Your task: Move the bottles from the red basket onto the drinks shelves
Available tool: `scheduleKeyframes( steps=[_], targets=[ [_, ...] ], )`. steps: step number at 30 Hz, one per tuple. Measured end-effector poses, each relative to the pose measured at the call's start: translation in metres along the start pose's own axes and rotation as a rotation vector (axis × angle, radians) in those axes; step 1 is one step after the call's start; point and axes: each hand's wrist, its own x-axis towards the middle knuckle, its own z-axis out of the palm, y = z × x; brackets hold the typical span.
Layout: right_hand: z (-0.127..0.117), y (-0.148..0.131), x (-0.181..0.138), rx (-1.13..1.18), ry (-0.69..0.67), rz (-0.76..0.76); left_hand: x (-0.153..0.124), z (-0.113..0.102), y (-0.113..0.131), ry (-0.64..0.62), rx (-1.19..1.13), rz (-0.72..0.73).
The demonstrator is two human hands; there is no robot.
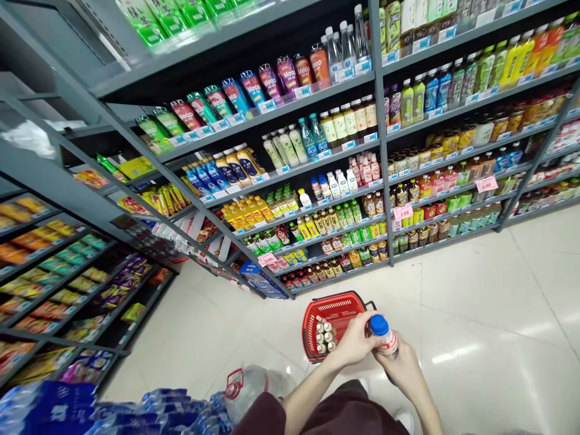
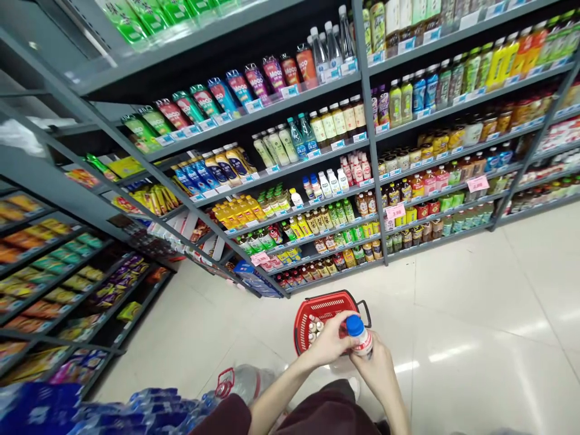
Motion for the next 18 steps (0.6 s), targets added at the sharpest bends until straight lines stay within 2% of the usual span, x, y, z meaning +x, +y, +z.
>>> scheduleKeyframes(
  steps=[2, 5, 8, 14, 18],
  targets=[
    [-0.003, 0.005, 0.002, -0.034, 0.008, 0.008, 0.003, 0.000, 0.006, -0.019, 0.169, 0.024],
    [-0.011, 0.008, 0.006, -0.116, -0.077, 0.020, 0.006, 0.000, 0.017, -0.110, 0.377, 0.099],
    [-0.016, 0.007, 0.011, -0.154, -0.150, -0.006, 0.011, 0.001, 0.024, -0.177, 0.498, 0.103],
    [-0.013, 0.013, 0.022, -0.101, -0.204, 0.017, 0.025, -0.001, 0.017, -0.204, 0.506, 0.096],
    [-0.016, 0.026, 0.038, -0.130, -0.207, 0.063, 0.044, -0.014, 0.002, -0.410, 0.474, 0.238]
  ],
)
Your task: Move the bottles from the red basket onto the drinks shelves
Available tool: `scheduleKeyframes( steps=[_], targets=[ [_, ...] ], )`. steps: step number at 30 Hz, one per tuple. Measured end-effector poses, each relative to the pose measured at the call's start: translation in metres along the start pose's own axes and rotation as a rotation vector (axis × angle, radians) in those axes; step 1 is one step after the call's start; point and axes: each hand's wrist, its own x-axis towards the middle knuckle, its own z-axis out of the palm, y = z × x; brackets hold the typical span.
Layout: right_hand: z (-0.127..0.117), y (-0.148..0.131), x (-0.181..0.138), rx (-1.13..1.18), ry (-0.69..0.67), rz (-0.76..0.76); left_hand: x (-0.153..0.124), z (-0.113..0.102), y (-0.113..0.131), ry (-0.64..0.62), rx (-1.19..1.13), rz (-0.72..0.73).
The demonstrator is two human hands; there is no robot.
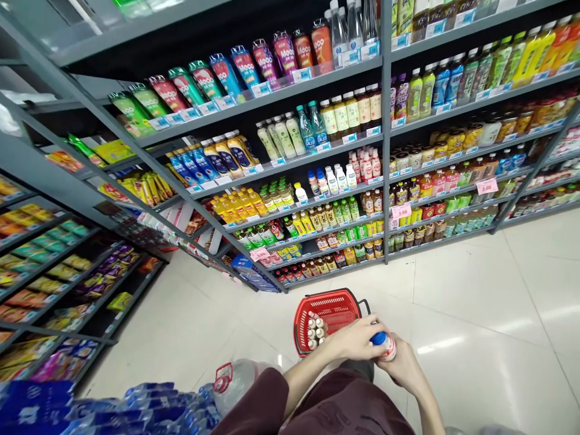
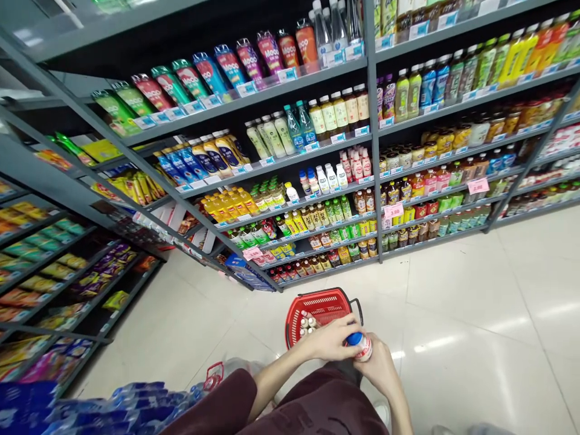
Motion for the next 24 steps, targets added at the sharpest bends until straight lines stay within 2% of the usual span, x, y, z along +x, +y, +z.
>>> scheduleKeyframes(
  steps=[2, 4, 8, 13, 16, 18, 21, 24],
  targets=[
    [-0.005, 0.005, 0.011, -0.029, -0.011, -0.002, 0.008, -0.005, -0.014, -0.083, -0.016, 0.052],
    [-0.009, 0.008, 0.024, -0.053, -0.028, -0.009, 0.019, -0.009, -0.026, -0.099, -0.029, 0.026],
    [-0.007, 0.006, 0.063, -0.080, -0.015, 0.007, 0.045, -0.026, -0.051, -0.001, -0.077, -0.065],
    [0.018, -0.003, 0.119, 0.107, 0.109, -0.022, 0.070, -0.073, -0.090, 0.133, -0.051, -0.172],
    [0.030, -0.002, 0.143, 0.218, 0.195, 0.027, 0.080, -0.113, -0.124, 0.242, -0.041, -0.268],
    [0.032, 0.005, 0.151, 0.244, 0.197, 0.092, 0.085, -0.146, -0.150, 0.328, -0.031, -0.323],
    [0.027, 0.030, 0.153, 0.241, 0.210, 0.189, 0.089, -0.206, -0.191, 0.454, -0.006, -0.376],
    [0.017, 0.066, 0.147, 0.208, 0.320, 0.294, 0.094, -0.275, -0.228, 0.568, 0.022, -0.416]
  ],
)
